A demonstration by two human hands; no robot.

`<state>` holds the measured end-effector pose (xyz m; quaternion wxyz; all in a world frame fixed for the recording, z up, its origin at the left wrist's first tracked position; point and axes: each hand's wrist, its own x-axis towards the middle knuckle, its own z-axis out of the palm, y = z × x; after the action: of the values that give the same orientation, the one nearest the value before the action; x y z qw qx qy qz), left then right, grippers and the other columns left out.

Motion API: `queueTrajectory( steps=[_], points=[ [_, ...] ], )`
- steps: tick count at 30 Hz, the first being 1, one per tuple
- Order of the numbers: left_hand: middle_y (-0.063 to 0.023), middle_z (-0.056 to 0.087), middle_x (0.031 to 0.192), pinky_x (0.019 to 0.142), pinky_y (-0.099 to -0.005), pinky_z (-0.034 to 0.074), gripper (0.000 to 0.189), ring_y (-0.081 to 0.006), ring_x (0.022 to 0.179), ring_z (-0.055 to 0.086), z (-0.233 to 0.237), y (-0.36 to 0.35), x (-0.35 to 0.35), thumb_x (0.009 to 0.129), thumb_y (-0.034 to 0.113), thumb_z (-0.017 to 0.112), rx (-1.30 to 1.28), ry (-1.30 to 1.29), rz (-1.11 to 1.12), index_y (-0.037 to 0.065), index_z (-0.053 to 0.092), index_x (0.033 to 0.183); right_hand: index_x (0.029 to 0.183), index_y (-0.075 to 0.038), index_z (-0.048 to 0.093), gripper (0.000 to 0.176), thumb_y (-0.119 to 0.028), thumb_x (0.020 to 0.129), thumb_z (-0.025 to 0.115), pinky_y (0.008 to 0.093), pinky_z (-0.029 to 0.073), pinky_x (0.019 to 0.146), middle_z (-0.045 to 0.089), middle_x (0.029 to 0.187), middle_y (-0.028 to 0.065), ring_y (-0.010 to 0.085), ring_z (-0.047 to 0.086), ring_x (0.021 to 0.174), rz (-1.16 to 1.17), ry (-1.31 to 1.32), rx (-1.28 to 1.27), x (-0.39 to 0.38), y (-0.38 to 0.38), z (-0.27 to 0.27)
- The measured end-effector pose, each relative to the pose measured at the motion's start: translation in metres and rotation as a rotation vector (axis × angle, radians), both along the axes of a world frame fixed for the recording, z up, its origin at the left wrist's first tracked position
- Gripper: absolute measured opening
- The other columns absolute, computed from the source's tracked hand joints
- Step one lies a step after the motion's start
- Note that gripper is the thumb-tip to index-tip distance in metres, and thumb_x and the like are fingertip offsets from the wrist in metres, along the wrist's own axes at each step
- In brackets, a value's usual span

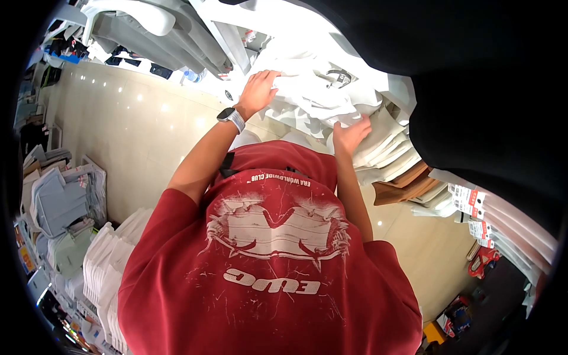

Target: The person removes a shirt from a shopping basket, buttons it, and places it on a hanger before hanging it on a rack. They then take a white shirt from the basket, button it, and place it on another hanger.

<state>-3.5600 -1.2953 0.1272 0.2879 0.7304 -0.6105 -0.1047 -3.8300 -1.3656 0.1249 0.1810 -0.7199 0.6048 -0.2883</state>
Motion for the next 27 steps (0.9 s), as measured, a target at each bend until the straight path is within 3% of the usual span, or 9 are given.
queueTrajectory(
  steps=[2,4,6,10,16,19,22,25,27],
  points=[
    [-0.0123,0.058,0.105,0.089,-0.0408,0.039,0.036,-0.0311,0.102,0.053,-0.001,0.004,-0.001,0.076,0.010,0.065,-0.021,0.004,0.020,0.008,0.053,0.110,0.128,0.007,0.032,0.082,-0.008,0.062,0.077,0.0390,0.040,0.091,0.046,0.116,0.0220,0.0345,0.047,0.105,-0.125,-0.063,0.156,-0.003,0.006,-0.024],
    [-0.0117,0.057,0.105,0.090,-0.0405,0.038,0.035,-0.0305,0.103,0.052,-0.004,0.006,-0.003,0.076,0.009,0.065,-0.042,0.005,0.039,0.008,0.053,0.110,0.129,0.006,0.032,0.086,-0.024,0.065,0.080,0.0404,0.041,0.087,0.042,0.121,0.0224,0.0316,0.048,0.105,-0.105,-0.175,0.395,-0.002,0.000,-0.044],
    [-0.0102,0.056,0.107,0.091,-0.0409,0.038,0.037,-0.0293,0.104,0.051,-0.008,0.010,-0.005,0.075,0.009,0.065,-0.088,-0.023,0.071,0.008,0.055,0.110,0.133,0.007,0.029,0.094,-0.047,0.071,0.074,0.0428,0.043,0.087,0.039,0.128,0.0249,0.0328,0.048,0.110,0.055,-0.362,1.188,0.018,0.003,-0.025],
    [-0.0097,0.055,0.106,0.091,-0.0412,0.037,0.038,-0.0284,0.103,0.050,-0.005,0.016,-0.010,0.075,0.010,0.066,-0.152,-0.048,0.105,0.009,0.056,0.111,0.136,0.006,0.028,0.097,-0.061,0.076,0.063,0.0440,0.043,0.089,0.040,0.131,0.0271,0.0353,0.048,0.114,-0.103,-0.460,1.248,0.055,-0.016,-0.059],
    [-0.0091,0.055,0.095,0.085,-0.0387,0.040,0.031,-0.0277,0.094,0.051,0.014,0.029,-0.030,0.074,0.012,0.068,-0.322,-0.085,0.269,0.008,0.059,0.104,0.135,0.003,0.036,0.069,-0.046,0.088,0.054,0.0399,0.044,0.090,0.046,0.130,0.0202,0.0317,0.052,0.113,-0.071,-0.602,1.097,0.074,-0.044,-0.115],
    [-0.0110,0.056,0.077,0.067,-0.0374,0.046,0.019,-0.0293,0.072,0.056,0.010,0.038,-0.040,0.079,0.017,0.066,-0.275,0.204,-0.069,0.004,0.059,0.090,0.121,0.002,0.052,0.048,-0.033,0.088,0.051,0.0365,0.047,0.080,0.057,0.113,0.0172,0.0230,0.054,0.101,-0.021,-0.586,0.864,0.068,-0.034,-0.111],
    [-0.0136,0.061,0.082,0.069,-0.0389,0.048,0.024,-0.0313,0.076,0.059,-0.044,0.035,-0.052,0.080,0.020,0.065,0.040,0.376,-0.003,0.001,0.060,0.095,0.103,0.003,0.060,0.033,-0.020,0.081,0.051,0.0311,0.047,0.073,0.063,0.097,0.0145,0.0170,0.057,0.088,0.180,-0.583,0.784,0.040,-0.020,-0.099],
    [-0.0159,0.064,0.091,0.074,-0.0378,0.049,0.033,-0.0309,0.084,0.062,-0.084,0.030,-0.060,0.082,0.024,0.065,0.028,0.448,0.068,-0.003,0.060,0.099,0.088,0.002,0.060,0.021,-0.014,0.078,0.050,0.0279,0.044,0.067,0.060,0.080,0.0100,0.0149,0.054,0.066,0.300,-0.529,0.919,0.018,-0.008,-0.071],
    [-0.0153,0.065,0.091,0.074,-0.0358,0.049,0.035,-0.0282,0.084,0.063,-0.088,0.026,-0.069,0.082,0.024,0.066,0.080,0.537,0.060,-0.004,0.060,0.100,0.085,0.001,0.059,0.018,-0.013,0.079,0.050,0.0281,0.044,0.068,0.058,0.077,0.0090,0.0156,0.054,0.068,0.285,-0.688,1.019,-0.001,-0.001,-0.093]
  ],
)
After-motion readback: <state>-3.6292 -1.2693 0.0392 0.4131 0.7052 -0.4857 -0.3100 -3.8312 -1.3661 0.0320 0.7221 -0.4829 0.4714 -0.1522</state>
